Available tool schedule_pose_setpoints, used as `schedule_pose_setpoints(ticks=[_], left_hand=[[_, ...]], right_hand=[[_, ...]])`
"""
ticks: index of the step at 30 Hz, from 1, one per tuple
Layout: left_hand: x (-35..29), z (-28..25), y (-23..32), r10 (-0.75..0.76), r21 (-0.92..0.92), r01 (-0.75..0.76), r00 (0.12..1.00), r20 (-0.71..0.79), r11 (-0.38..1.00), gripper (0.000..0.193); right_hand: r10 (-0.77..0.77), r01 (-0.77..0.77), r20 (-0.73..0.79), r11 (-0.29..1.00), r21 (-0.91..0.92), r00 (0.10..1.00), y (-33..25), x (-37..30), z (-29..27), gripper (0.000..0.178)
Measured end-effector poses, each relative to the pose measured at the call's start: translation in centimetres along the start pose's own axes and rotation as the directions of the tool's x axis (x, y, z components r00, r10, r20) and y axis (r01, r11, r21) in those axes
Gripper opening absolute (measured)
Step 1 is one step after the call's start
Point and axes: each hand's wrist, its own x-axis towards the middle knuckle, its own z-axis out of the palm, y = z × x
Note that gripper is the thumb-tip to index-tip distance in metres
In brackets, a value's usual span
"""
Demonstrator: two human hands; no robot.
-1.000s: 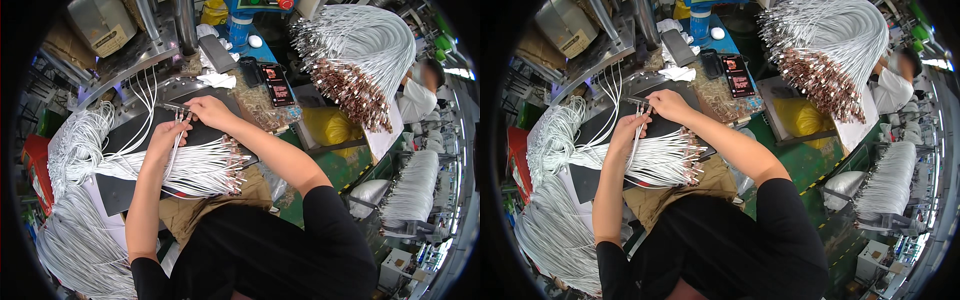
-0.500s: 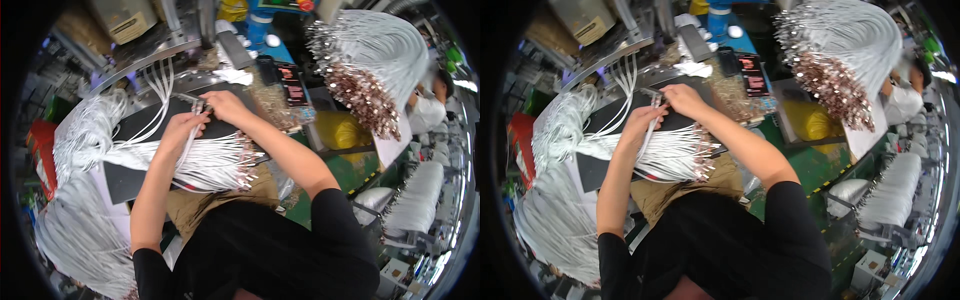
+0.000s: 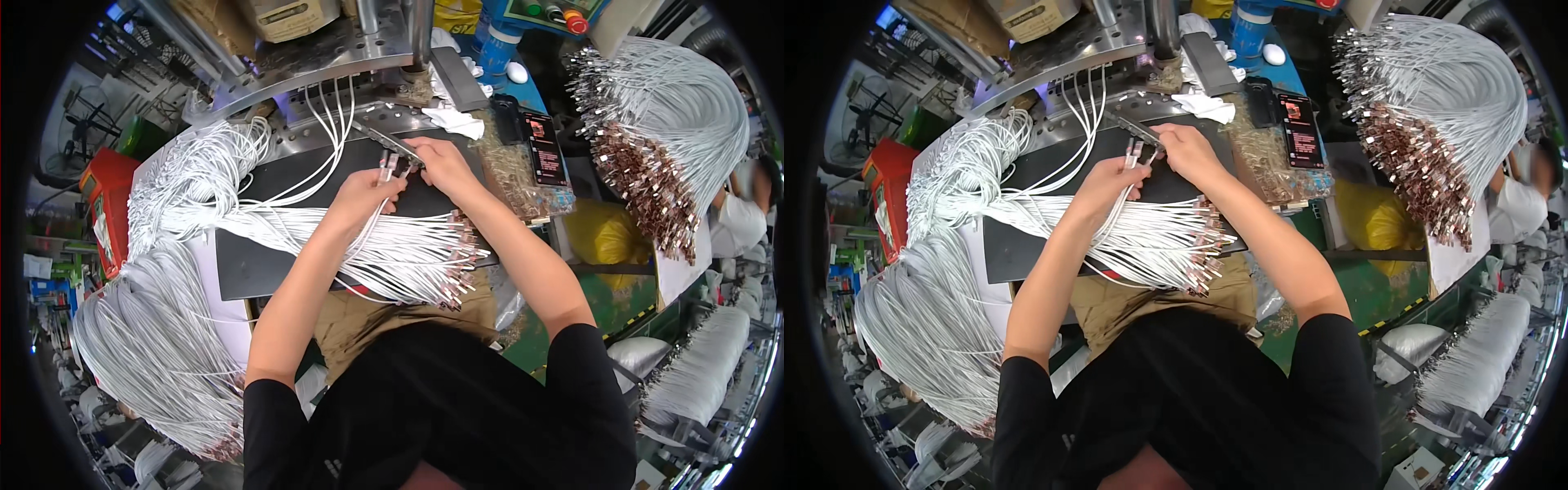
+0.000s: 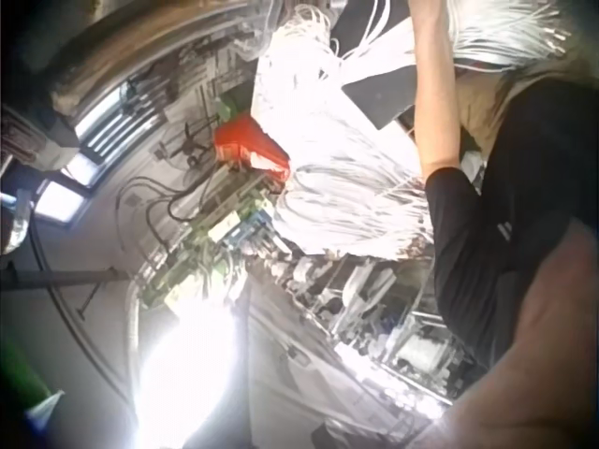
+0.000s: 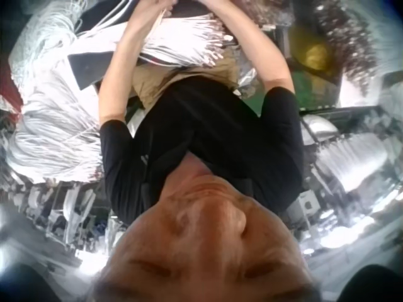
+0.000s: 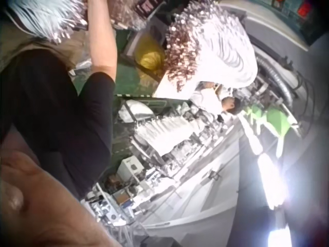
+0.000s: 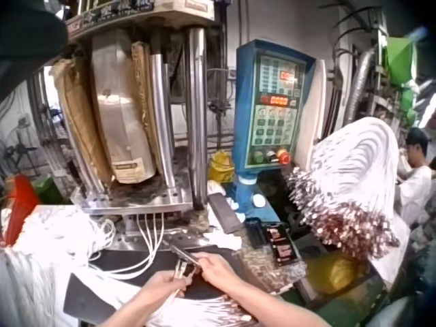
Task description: Arrange bundles of white wires and feed them into a processing machine at an industrial workstation.
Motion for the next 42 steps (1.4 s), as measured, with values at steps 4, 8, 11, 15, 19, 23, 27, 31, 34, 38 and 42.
schedule_pose_setpoints(ticks=[4, 8, 11, 15, 19, 23, 27, 31, 34, 38, 42], left_hand=[[0.0, 0.1, -0.8, 0.045, 0.018, -0.044, 0.996, -0.074, 0.999, 0.016], [0.2, -0.2, -0.6, 0.028, 0.050, -0.025, 0.998, -0.063, 0.998, 0.016], [0.2, 0.4, 0.0, 0.006, 0.040, -0.003, 0.998, -0.068, 0.999, 0.013], [0.3, -0.1, -0.4, -0.002, 0.061, 0.006, 0.998, -0.065, 0.998, 0.017], [0.2, 0.0, -0.4, -0.012, 0.023, 0.014, 0.996, -0.090, 1.000, 0.017], [0.3, 0.3, -0.4, 0.015, 0.009, -0.014, 0.997, -0.081, 1.000, 0.020], [-0.1, 0.7, 0.4, 0.022, -0.031, -0.026, 0.992, -0.121, 0.999, 0.022], [0.2, -1.0, -0.2, -0.025, -0.137, 0.017, 0.998, -0.053, 0.990, 0.024], [0.5, -1.0, -0.1, -0.024, -0.030, 0.024, 0.999, -0.021, 0.999, 0.024], [0.6, -0.7, 0.0, -0.039, 0.029, 0.039, 0.999, -0.001, 0.999, 0.023], [0.6, -0.5, -0.3, -0.031, 0.015, 0.031, 0.999, -0.011, 0.999, 0.024]], right_hand=[[-0.047, 0.050, 0.019, 0.989, -0.136, 0.999, 0.3, 0.3, -0.1, 0.038], [-0.146, 0.138, 0.000, 0.940, -0.311, 0.989, -0.4, -0.4, 0.9, 0.039], [-0.176, 0.169, 0.012, 0.925, -0.339, 0.984, -0.2, -0.6, 0.9, 0.038], [-0.114, 0.106, -0.037, 0.979, -0.172, 0.993, 0.1, 0.1, 0.2, 0.037], [-0.114, 0.108, -0.013, 0.965, -0.240, 0.993, -0.4, -0.2, 0.5, 0.037], [-0.210, 0.197, -0.015, 0.935, -0.294, 0.978, 0.0, -0.4, 0.8, 0.036], [-0.194, 0.190, 0.017, 0.934, -0.301, 0.981, 0.4, 0.0, 0.5, 0.037], [-0.150, 0.149, 0.013, 0.960, -0.238, 0.989, 1.1, 1.2, -1.2, 0.040], [-0.132, 0.145, 0.084, 0.973, -0.177, 0.988, 1.7, 1.6, -1.5, 0.040], [-0.133, 0.156, 0.129, 0.970, -0.186, 0.983, 1.6, 1.3, -1.6, 0.039], [-0.183, 0.208, 0.110, 0.931, -0.299, 0.977, 1.2, 0.5, -1.2, 0.040]])
